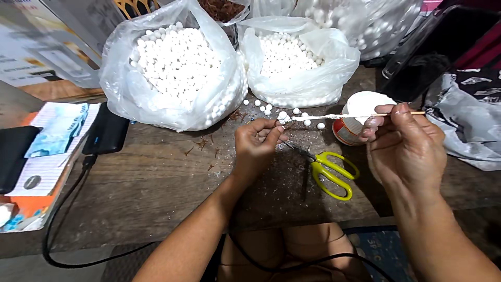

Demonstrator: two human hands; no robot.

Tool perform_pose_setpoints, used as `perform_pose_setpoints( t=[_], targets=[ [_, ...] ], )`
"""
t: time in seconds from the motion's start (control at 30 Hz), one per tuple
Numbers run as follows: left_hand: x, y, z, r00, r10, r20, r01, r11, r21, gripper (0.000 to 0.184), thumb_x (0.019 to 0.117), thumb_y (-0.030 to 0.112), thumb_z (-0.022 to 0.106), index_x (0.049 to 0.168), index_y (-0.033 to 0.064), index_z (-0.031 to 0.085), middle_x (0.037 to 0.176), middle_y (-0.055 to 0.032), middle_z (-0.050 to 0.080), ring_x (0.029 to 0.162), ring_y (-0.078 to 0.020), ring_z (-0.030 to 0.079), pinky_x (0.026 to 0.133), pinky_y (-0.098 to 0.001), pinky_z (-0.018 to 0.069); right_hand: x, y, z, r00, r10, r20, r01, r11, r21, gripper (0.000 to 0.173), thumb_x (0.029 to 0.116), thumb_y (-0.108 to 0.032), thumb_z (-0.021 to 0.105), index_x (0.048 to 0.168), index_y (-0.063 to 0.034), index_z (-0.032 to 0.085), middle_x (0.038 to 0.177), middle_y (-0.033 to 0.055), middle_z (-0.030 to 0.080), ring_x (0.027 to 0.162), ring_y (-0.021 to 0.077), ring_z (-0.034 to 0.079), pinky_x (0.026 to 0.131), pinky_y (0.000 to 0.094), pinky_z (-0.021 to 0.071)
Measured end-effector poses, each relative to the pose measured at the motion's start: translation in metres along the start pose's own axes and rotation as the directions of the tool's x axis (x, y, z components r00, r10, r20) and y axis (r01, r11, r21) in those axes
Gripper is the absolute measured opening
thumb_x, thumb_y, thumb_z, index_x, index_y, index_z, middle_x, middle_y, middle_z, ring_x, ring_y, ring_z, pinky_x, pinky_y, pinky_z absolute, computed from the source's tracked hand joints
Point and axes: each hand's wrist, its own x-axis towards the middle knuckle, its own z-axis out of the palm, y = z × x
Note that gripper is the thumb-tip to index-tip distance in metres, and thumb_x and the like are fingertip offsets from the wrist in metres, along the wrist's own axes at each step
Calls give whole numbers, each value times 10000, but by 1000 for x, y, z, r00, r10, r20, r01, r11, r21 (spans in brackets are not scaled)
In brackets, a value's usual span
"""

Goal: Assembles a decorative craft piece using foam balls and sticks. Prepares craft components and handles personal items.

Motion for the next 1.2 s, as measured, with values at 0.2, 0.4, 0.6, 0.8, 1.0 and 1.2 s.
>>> perform_pose_setpoints(
  t=[0.2,0.4,0.6,0.8,1.0,1.2],
  targets=[
    [1,-1,0,1000,24,-1,-24,1000,-11,71,915,-110,632,954,-64,670,813,-27,735,674,-45,715,678,-220,626,-1,3,1,999,-31,31,31,999,-9,425,1087,-88,317,920,-141,705,733,-71,726,627,27,679,630,184,589],
    [1,-2,0,999,32,4,-32,999,-12,75,912,-110,633,958,-64,671,813,-28,738,677,-47,718,682,-223,628,-1,2,-1,1000,-30,-3,30,999,-33,430,1087,-81,309,914,-137,699,725,-71,721,623,30,679,631,187,590],
    [1,-3,-2,999,39,4,-39,999,-19,74,918,-103,630,956,-53,669,815,-16,733,679,-42,711,679,-219,624,7,-21,-46,990,-127,-60,117,982,-150,421,1101,-135,270,963,-174,667,785,-105,718,682,18,678,673,191,586],
    [5,3,-8,995,52,-82,-52,999,-8,102,916,-94,643,973,-13,671,828,43,731,710,-21,710,698,-203,616,20,-15,-90,955,-295,32,267,806,-529,241,1072,-147,427,985,-144,652,875,-162,695,731,-38,651,708,173,565],
    [12,5,-8,980,-8,-201,1,999,-37,115,915,-105,622,955,-5,662,785,38,733,696,-36,721,693,-211,623,2,-33,-54,809,-496,317,497,288,-819,435,1031,-214,596,1302,128,597,1187,300,602,1059,240,598,918,337,500],
    [11,0,-11,983,14,-181,-15,1000,-6,112,913,-98,629,954,2,656,830,41,726,711,-36,720,701,-219,628,15,17,43,745,-135,653,658,305,-688,164,963,-14,600,1005,52,744,899,204,735,866,387,717,784,519,568]
  ],
)
